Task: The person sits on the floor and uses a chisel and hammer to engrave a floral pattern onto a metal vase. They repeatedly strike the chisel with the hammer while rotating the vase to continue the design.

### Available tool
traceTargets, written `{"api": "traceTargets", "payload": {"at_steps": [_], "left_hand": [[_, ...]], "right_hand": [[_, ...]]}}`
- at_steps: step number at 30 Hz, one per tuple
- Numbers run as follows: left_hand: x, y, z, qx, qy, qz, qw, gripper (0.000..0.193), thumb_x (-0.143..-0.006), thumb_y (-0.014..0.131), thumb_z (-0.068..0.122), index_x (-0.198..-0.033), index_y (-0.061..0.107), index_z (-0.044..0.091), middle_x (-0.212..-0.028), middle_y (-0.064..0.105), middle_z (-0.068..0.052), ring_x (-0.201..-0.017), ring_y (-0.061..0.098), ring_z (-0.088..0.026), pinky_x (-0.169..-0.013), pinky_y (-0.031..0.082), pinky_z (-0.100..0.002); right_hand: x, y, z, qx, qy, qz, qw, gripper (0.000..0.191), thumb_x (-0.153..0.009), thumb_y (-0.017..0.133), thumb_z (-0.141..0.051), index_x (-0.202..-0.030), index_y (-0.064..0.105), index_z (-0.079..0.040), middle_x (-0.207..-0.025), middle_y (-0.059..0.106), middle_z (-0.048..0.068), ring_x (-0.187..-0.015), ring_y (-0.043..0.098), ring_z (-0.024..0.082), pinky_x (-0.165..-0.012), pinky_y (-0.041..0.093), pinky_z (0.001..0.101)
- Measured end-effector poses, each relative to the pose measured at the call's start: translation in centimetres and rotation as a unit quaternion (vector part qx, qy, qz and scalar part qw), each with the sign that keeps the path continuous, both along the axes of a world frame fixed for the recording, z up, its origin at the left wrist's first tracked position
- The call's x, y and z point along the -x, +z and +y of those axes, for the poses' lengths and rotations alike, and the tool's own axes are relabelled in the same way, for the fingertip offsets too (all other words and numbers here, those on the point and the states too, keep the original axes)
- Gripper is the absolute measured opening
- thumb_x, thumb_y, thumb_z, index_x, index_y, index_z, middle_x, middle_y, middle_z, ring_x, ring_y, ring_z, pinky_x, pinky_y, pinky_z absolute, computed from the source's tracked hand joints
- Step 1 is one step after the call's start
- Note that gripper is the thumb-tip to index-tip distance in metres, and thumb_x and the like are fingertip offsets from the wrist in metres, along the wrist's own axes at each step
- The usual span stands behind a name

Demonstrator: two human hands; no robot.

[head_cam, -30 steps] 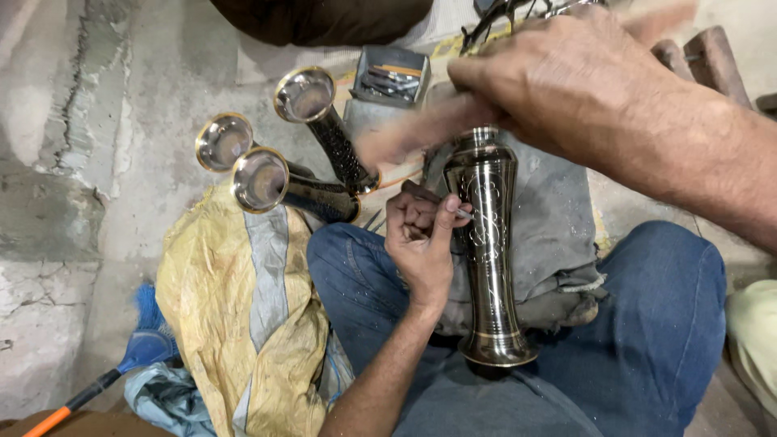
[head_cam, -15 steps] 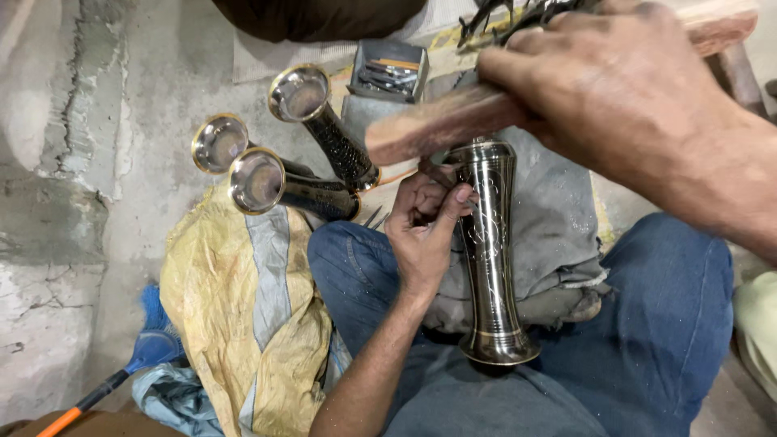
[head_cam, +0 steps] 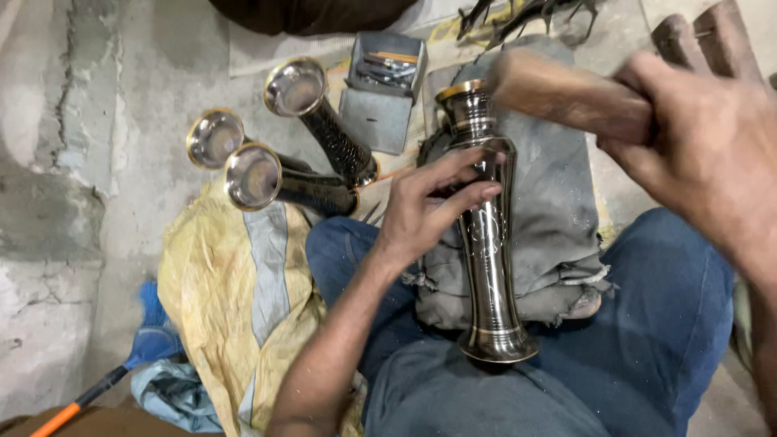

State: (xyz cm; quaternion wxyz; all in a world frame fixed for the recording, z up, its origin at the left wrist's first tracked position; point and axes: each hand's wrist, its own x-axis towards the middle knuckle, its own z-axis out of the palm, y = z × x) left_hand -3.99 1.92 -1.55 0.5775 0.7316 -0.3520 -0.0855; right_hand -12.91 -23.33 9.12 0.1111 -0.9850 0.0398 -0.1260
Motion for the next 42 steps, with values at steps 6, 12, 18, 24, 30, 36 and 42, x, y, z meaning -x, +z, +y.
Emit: {"api": "traceTargets", "payload": {"at_steps": [6,12,18,24,30,36,42], "left_hand": [[-2.4,0.2,-0.2,-0.033,-0.128,-0.136,0.982,0.038,-0.097,0.075,0.027,-0.133,0.069,0.015,-0.126,0.075,-0.004,-0.111,0.078,-0.019,-0.098,0.066,-0.036],[-2.8,1.3,-0.9,-0.08,-0.193,-0.126,0.97,0.038,-0.092,0.076,0.029,-0.129,0.071,0.02,-0.121,0.078,-0.001,-0.1,0.079,-0.015,-0.091,0.067,-0.034],[-2.3,2.7,-1.1,-0.094,-0.214,-0.183,0.955,0.034,-0.094,0.077,0.025,-0.127,0.072,0.023,-0.112,0.08,0.004,-0.096,0.079,-0.013,-0.084,0.066,-0.03],[-1.4,2.0,-0.1,-0.108,-0.198,-0.169,0.959,0.036,-0.092,0.077,0.022,-0.128,0.07,0.027,-0.108,0.08,0.007,-0.092,0.078,-0.011,-0.08,0.066,-0.027],[0.6,-0.2,0.9,0.046,-0.02,0.03,0.998,0.035,-0.099,0.076,0.012,-0.133,0.067,0.011,-0.119,0.076,-0.01,-0.104,0.077,-0.019,-0.092,0.067,-0.033],[2.0,-1.8,0.3,0.154,0.026,0.151,0.976,0.04,-0.102,0.072,0.009,-0.138,0.059,-0.002,-0.112,0.076,-0.014,-0.103,0.076,-0.018,-0.091,0.065,-0.033],[2.3,-1.4,0.3,0.121,0.068,0.089,0.986,0.039,-0.099,0.076,0.009,-0.134,0.062,-0.003,-0.1,0.077,-0.012,-0.094,0.074,-0.015,-0.084,0.063,-0.03]], "right_hand": [[4.0,-4.8,0.1,-0.091,-0.055,-0.08,0.991,0.028,-0.092,0.083,-0.012,-0.108,0.061,-0.003,-0.092,0.067,0.012,-0.085,0.069,0.024,-0.078,0.052,0.0385],[6.2,-9.7,1.0,-0.267,-0.145,-0.175,0.936,0.029,-0.097,0.078,-0.013,-0.105,0.054,0.0,-0.095,0.064,0.013,-0.086,0.066,0.026,-0.073,0.051,0.037],[7.6,-12.3,0.7,-0.157,-0.08,-0.211,0.962,0.022,-0.101,0.076,-0.006,-0.109,0.056,0.0,-0.097,0.064,0.015,-0.092,0.068,0.031,-0.082,0.052,0.0379],[7.0,-12.4,1.0,-0.23,-0.126,-0.207,0.942,0.022,-0.101,0.076,-0.007,-0.114,0.06,0.001,-0.093,0.062,0.016,-0.085,0.066,0.033,-0.076,0.05,0.0402],[4.8,-9.4,0.7,-0.084,-0.01,-0.163,0.983,0.022,-0.099,0.08,-0.012,-0.11,0.063,-0.003,-0.1,0.068,0.013,-0.09,0.068,0.028,-0.078,0.054,0.0378],[-0.3,-4.2,-0.6,0.176,0.057,-0.026,0.982,0.026,-0.096,0.079,-0.031,-0.113,0.073,-0.012,-0.079,0.071,0.005,-0.067,0.068,0.016,-0.071,0.057,0.0358],[-4.0,1.5,1.2,0.292,0.133,-0.022,0.947,0.029,-0.08,0.076,-0.034,-0.102,0.066,-0.017,-0.093,0.075,-0.001,-0.082,0.074,0.016,-0.07,0.059,0.0307]]}}
